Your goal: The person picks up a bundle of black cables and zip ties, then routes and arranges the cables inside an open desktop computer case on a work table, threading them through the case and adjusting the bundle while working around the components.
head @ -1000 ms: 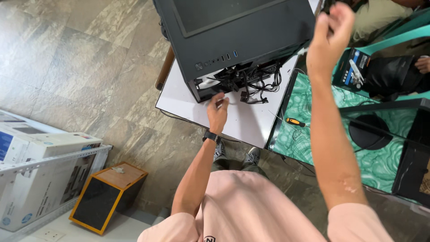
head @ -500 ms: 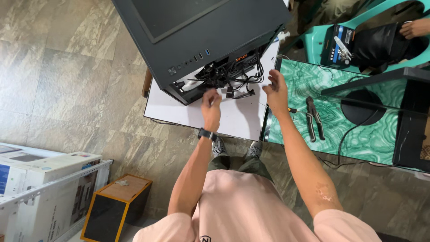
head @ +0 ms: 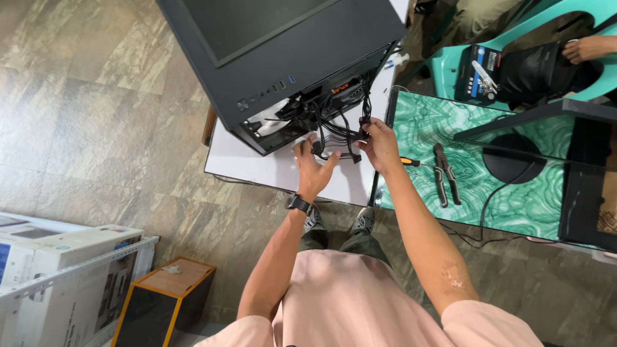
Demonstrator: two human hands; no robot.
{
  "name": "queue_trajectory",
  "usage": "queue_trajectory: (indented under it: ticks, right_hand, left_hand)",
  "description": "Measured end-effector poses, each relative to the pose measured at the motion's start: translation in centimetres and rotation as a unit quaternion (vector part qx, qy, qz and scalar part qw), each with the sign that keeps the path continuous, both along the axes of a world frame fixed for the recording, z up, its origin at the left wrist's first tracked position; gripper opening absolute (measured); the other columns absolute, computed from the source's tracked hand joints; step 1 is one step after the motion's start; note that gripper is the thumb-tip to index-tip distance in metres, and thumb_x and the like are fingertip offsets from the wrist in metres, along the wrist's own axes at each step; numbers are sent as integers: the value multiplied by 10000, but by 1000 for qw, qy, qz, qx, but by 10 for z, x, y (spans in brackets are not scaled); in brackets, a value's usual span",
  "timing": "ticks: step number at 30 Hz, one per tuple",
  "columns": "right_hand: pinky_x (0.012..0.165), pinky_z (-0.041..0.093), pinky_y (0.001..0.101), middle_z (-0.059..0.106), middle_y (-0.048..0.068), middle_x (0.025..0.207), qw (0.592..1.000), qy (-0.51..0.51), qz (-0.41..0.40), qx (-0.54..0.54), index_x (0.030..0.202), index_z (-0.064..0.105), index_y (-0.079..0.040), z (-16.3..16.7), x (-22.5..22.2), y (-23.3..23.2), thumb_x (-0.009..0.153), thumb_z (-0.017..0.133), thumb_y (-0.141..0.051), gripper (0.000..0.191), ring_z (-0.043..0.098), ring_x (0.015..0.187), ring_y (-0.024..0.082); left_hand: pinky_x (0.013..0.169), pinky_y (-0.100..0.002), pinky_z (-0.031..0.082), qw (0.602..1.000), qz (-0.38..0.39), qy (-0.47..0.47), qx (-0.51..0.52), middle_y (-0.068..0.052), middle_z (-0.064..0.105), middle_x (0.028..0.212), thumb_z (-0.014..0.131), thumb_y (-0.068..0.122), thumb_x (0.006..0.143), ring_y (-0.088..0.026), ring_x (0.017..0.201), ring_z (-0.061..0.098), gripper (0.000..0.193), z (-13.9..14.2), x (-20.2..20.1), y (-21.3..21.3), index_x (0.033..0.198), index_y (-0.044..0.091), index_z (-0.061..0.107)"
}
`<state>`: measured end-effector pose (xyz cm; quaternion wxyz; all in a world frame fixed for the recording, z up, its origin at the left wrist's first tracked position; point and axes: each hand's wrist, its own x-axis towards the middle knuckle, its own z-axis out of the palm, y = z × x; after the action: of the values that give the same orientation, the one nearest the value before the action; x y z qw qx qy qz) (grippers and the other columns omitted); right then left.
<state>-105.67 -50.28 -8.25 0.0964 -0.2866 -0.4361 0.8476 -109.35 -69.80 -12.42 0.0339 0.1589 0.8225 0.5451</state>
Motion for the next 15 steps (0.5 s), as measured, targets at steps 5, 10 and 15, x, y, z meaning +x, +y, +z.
queue_trajectory:
  ticks: [5, 10, 15]
  right_hand:
    - [709, 507, 356, 575, 42, 872, 999, -11, 22, 31, 1090, 660, -7, 5, 9, 11, 940, 567, -38, 179, 565, 772, 168]
    - [727, 520, 402, 562, 51, 864, 997, 2, 70, -37, 1084, 605, -21, 10, 8, 1, 914, 562, -23, 176, 573, 769, 217]
    - [798, 527, 465, 638, 98, 953, 994, -9, 39, -99, 1005, 549, -33, 16, 11, 4, 880, 479, -52, 145, 676, 884, 271]
  left_hand:
    - [912, -360, 494, 983, -49, -159, 80, -145, 669, 1168, 743, 347, 927, -228, 1045, 591, 599, 7, -7, 9, 1391, 1, 585]
    - [900, -301, 534, 908, -85, -318, 260, -77, 750, 1105, 621, 217, 1027, -162, 1022, 712, 425, -4, -10, 22, 1384, 3, 536]
    - [949, -402, 545, 858, -86, -393, 320, -147, 651, 1261, 586, 8, 936, -271, 1162, 655, 419, -19, -17, 2, 1349, -12, 516]
